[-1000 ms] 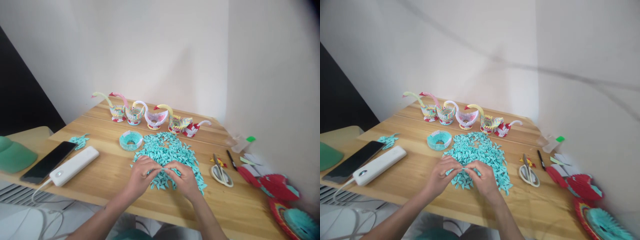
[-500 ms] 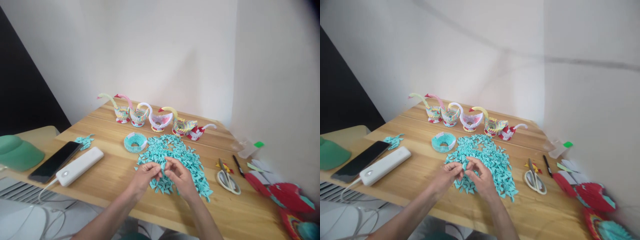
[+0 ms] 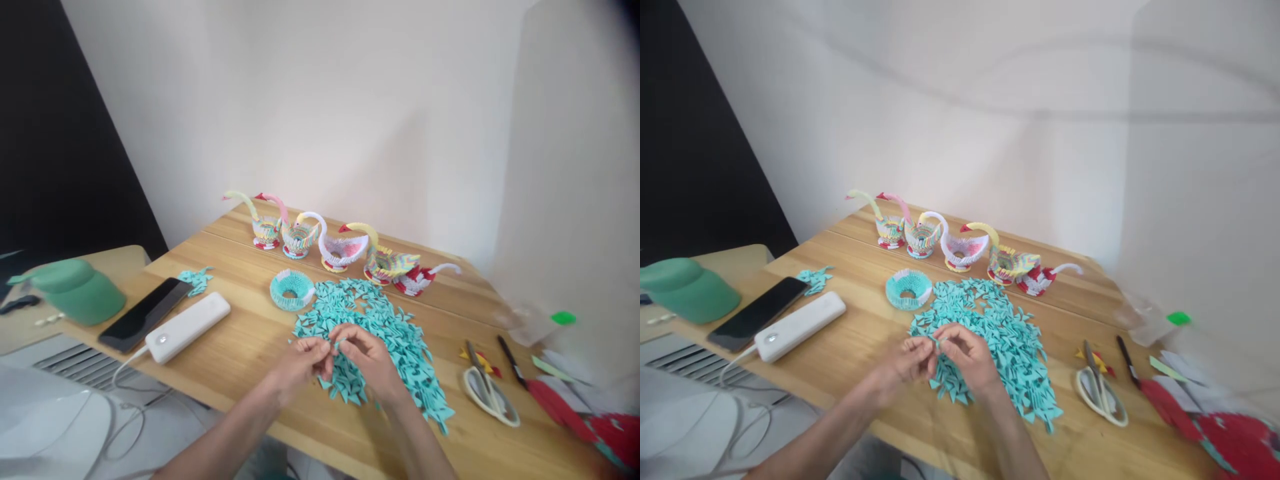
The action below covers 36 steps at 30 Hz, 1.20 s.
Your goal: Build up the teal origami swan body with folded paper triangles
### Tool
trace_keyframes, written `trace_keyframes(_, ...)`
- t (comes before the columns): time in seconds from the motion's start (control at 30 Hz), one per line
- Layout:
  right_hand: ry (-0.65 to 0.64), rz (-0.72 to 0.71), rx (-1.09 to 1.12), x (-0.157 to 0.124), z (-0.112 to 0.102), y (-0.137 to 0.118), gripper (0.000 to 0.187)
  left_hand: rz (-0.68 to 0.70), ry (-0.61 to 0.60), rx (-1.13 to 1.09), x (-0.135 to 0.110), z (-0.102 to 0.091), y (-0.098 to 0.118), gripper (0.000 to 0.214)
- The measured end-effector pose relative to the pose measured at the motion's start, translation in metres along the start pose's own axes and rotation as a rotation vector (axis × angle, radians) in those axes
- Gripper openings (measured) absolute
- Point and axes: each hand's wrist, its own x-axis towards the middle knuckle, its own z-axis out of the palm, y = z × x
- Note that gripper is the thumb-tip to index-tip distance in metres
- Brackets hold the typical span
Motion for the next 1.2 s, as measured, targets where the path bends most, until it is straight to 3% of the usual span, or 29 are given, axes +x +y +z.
trace_keyframes(0.13, 0.026, 0.122, -0.081, 0.019, -0.009, 0.003, 0.026, 0.296, 0.429, 0.603, -0.007, -0.049, 0.027, 0.028)
trace_keyframes(0.23, -0.005, 0.112, -0.231, 0.043, -0.017, 0.016, 0.022, 0.445, 0.669, 0.989, -0.006, -0.09, 0.044, 0.028)
trace_keyframes(0.33, 0.021, 0.112, -0.296, 0.069, -0.019, 0.032, 0.017, 0.41, 0.683, 1.193, 0.006, -0.117, 0.046, 0.052)
trace_keyframes(0.43, 0.099, 0.121, -0.259, 0.09, -0.012, 0.045, 0.015, 0.359, 0.62, 1.229, 0.025, -0.126, 0.041, 0.07)
trace_keyframes(0.67, 0.107, 0.161, -0.089, 0.106, 0.006, 0.056, 0.024, 0.377, 0.452, 1.158, 0.051, -0.122, 0.049, 0.07)
trace_keyframes(0.8, 0.129, 0.165, 0.005, 0.095, 0.002, 0.044, 0.031, 0.423, 0.331, 0.824, 0.059, -0.107, 0.055, 0.076)
trace_keyframes(0.9, 0.146, 0.178, 0.083, 0.081, -0.008, 0.029, 0.035, 0.468, 0.259, 0.418, 0.066, -0.081, 0.058, 0.081)
trace_keyframes(1.0, 0.226, 0.16, 0.1, 0.067, -0.026, 0.014, 0.04, 0.476, 0.203, 0.203, 0.072, -0.054, 0.058, 0.077)
trace_keyframes(1.1, 0.362, 0.069, 0.018, 0.053, -0.047, 0.002, 0.041, 0.475, 0.142, 0.197, 0.076, -0.038, 0.053, 0.077)
trace_keyframes(1.2, 0.444, -0.026, -0.105, 0.041, -0.057, -0.006, 0.036, 0.502, 0.131, 0.329, 0.075, -0.034, 0.045, 0.084)
